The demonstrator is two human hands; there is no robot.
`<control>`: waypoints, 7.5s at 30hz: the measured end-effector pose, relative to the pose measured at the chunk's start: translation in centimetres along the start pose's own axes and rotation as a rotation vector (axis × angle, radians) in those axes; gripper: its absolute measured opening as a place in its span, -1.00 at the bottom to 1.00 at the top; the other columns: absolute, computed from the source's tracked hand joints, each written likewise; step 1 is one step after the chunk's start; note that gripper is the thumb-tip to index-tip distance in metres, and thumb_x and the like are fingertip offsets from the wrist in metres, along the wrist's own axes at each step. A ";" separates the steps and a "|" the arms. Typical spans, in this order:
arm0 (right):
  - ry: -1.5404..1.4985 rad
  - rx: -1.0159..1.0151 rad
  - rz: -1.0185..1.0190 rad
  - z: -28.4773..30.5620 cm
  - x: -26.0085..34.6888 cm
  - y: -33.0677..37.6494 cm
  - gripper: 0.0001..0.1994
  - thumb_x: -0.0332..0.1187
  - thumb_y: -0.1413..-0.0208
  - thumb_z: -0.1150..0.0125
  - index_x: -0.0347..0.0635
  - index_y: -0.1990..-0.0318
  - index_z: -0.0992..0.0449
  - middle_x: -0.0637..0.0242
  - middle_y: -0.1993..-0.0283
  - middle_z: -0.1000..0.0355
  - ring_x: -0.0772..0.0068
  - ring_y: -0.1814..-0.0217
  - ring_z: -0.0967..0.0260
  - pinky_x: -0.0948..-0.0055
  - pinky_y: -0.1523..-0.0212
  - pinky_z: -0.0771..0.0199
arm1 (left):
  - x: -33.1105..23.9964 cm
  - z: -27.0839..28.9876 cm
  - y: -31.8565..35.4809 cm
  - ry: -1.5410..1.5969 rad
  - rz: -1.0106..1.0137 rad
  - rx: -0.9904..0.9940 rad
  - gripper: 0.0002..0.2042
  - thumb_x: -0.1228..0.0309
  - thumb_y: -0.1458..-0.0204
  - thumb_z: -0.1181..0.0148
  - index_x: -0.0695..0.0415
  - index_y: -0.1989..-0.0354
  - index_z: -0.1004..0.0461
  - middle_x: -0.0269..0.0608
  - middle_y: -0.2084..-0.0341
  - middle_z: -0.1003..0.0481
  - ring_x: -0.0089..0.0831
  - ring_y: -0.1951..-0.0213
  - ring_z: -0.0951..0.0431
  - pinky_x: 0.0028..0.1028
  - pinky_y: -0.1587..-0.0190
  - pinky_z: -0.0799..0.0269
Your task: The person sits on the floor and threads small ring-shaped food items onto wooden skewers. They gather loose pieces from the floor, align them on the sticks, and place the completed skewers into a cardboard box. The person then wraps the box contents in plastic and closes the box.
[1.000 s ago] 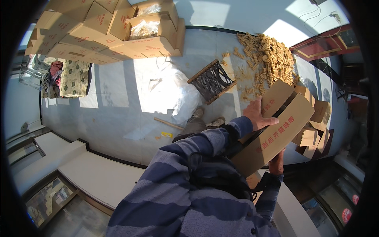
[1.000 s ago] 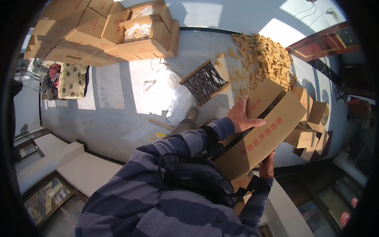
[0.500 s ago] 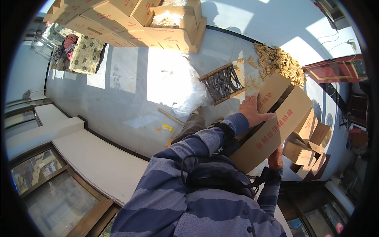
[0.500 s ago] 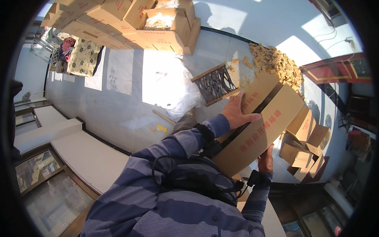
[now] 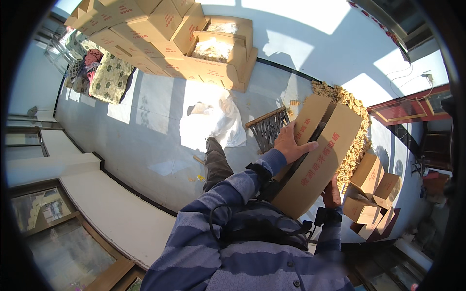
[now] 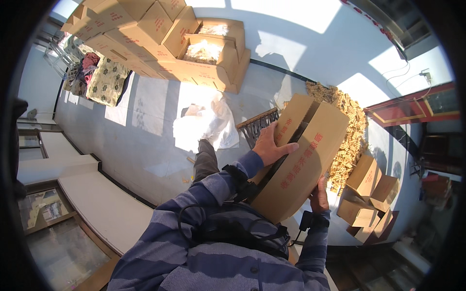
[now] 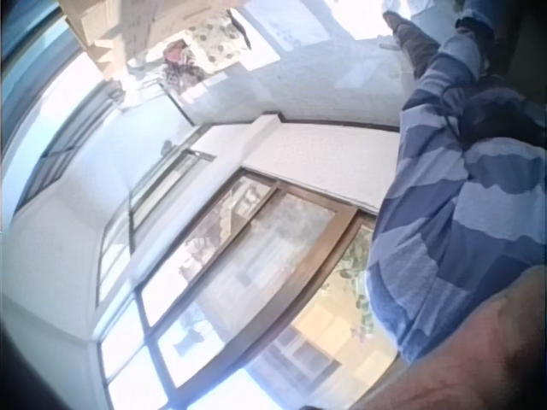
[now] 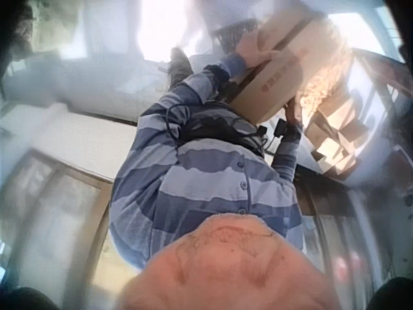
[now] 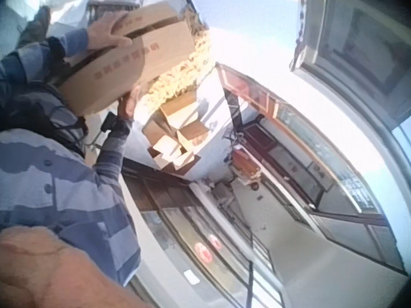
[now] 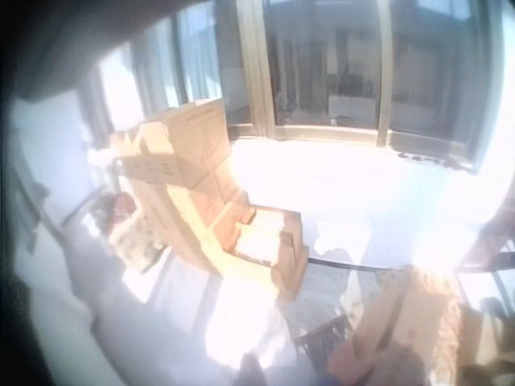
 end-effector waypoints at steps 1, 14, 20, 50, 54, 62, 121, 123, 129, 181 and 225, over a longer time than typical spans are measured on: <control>0.003 -0.008 0.023 -0.7 0.5 -0.6 -0.15 0.48 -0.20 0.16 0.14 -0.47 -0.14 0.31 -0.49 -0.17 0.26 -0.45 -0.10 0.04 -0.33 -0.08 | -0.3 0.8 -0.8 0.006 -0.036 -0.004 0.21 -0.34 0.20 -0.36 0.30 -0.44 0.05 0.26 -0.24 -0.22 0.06 -0.31 -0.25 -0.11 -0.36 -0.16; -0.131 -0.005 0.230 -22.8 3.8 -7.6 -0.15 0.45 -0.27 0.32 0.08 -0.52 -0.04 0.40 -0.53 -0.10 0.34 -0.47 -0.07 0.20 -0.36 -0.05 | 1.4 18.9 -10.0 -0.087 -0.125 0.072 0.14 -0.19 0.19 -0.43 0.31 -0.43 0.02 0.27 -0.21 -0.22 0.07 -0.28 -0.25 -0.13 -0.35 -0.17; -0.170 0.051 0.143 -29.7 1.6 -14.5 -0.22 0.37 -0.33 0.32 0.06 -0.50 -0.08 0.39 -0.43 -0.24 0.36 -0.42 -0.15 0.25 -0.33 -0.12 | 5.0 25.6 -12.7 -0.210 -0.057 0.040 0.15 -0.22 0.19 -0.40 0.26 -0.45 0.05 0.20 -0.26 -0.16 0.05 -0.32 -0.19 -0.09 -0.36 -0.11; -0.461 0.036 -0.270 -44.2 -9.6 -40.5 -0.39 0.10 -0.38 0.02 -0.17 -0.36 -0.27 0.25 -0.28 -0.39 0.33 -0.25 -0.38 0.29 -0.22 -0.45 | 22.1 37.9 -25.0 -0.412 0.061 -0.024 0.14 -0.05 0.17 -0.48 0.21 -0.46 0.16 0.24 -0.30 -0.02 0.17 -0.31 -0.10 0.06 -0.35 -0.03; -0.489 -0.010 -0.274 -45.2 -9.7 -41.4 -0.39 0.10 -0.38 0.02 -0.17 -0.36 -0.27 0.25 -0.28 -0.39 0.33 -0.25 -0.38 0.29 -0.22 -0.45 | 22.5 39.1 -26.3 -0.360 0.078 0.052 0.18 -0.07 0.21 -0.50 0.21 -0.46 0.16 0.29 -0.30 0.00 0.20 -0.32 -0.08 0.06 -0.35 -0.02; -0.538 -0.069 -0.235 -42.8 -7.9 -44.0 -0.40 0.09 -0.38 0.02 -0.16 -0.36 -0.27 0.26 -0.28 -0.39 0.34 -0.24 -0.39 0.30 -0.22 -0.46 | 23.3 42.5 -28.8 -0.150 0.029 0.254 0.08 -0.09 0.09 -0.45 0.25 -0.45 0.08 0.19 -0.25 -0.10 0.05 -0.29 -0.15 -0.07 -0.36 -0.07; -0.749 -0.090 -0.135 -41.5 -6.5 -51.0 -0.43 0.06 -0.40 0.04 -0.11 -0.39 -0.26 0.30 -0.28 -0.40 0.43 -0.21 -0.41 0.32 -0.21 -0.48 | 30.0 39.6 -53.6 -0.977 -0.729 0.166 -0.21 -0.02 0.24 -0.51 0.04 -0.21 -0.40 -0.15 -0.14 -0.36 -0.13 -0.17 -0.33 0.00 -0.24 -0.11; -0.750 -0.078 -0.139 -41.2 -6.3 -51.3 -0.43 0.06 -0.41 0.04 -0.11 -0.39 -0.26 0.30 -0.28 -0.40 0.44 -0.21 -0.41 0.32 -0.21 -0.48 | 30.5 39.8 -52.5 -1.048 -0.684 0.057 -0.26 -0.09 0.15 -0.42 -0.03 -0.23 -0.40 -0.19 -0.18 -0.35 -0.13 -0.17 -0.34 -0.01 -0.24 -0.13; -0.758 -0.053 -0.138 -40.2 -6.5 -52.1 -0.43 0.06 -0.41 0.05 -0.10 -0.39 -0.26 0.31 -0.28 -0.40 0.44 -0.21 -0.41 0.33 -0.21 -0.48 | 30.8 39.2 -49.0 -1.077 -0.726 -0.287 -0.49 0.06 -0.12 -0.14 -0.05 -0.24 -0.40 -0.15 -0.23 -0.33 -0.18 -0.23 -0.29 0.06 -0.37 0.00; -0.772 0.078 0.018 -48.4 0.1 -55.4 -0.16 0.14 -0.25 -0.19 -0.21 -0.48 -0.05 0.23 -0.42 -0.22 0.35 -0.40 -0.23 0.28 -0.39 -0.26 | 26.1 47.2 -57.2 -0.723 -0.571 -0.465 -0.50 0.48 -0.09 -0.18 0.06 -0.26 -0.35 -0.10 -0.14 -0.36 -0.17 -0.25 -0.29 0.07 -0.37 0.02; -0.189 -0.257 0.053 -47.8 3.8 -57.0 -0.19 0.26 -0.18 -0.20 -0.25 -0.32 -0.26 0.40 -0.13 -0.42 0.50 -0.09 -0.35 0.45 -0.13 -0.34 | 40.0 47.6 -59.6 -0.454 -0.186 -0.245 -0.69 0.30 -0.21 -0.16 0.09 -0.09 -0.52 -0.19 0.17 -0.54 -0.16 0.00 -0.53 -0.15 -0.12 -0.35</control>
Point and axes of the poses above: each hand's wrist, its own y-axis away from the middle knuckle, its own z-axis out of the back of the hand, x = y × z, the point moved 7 cm from there along -y, towards the middle knuckle
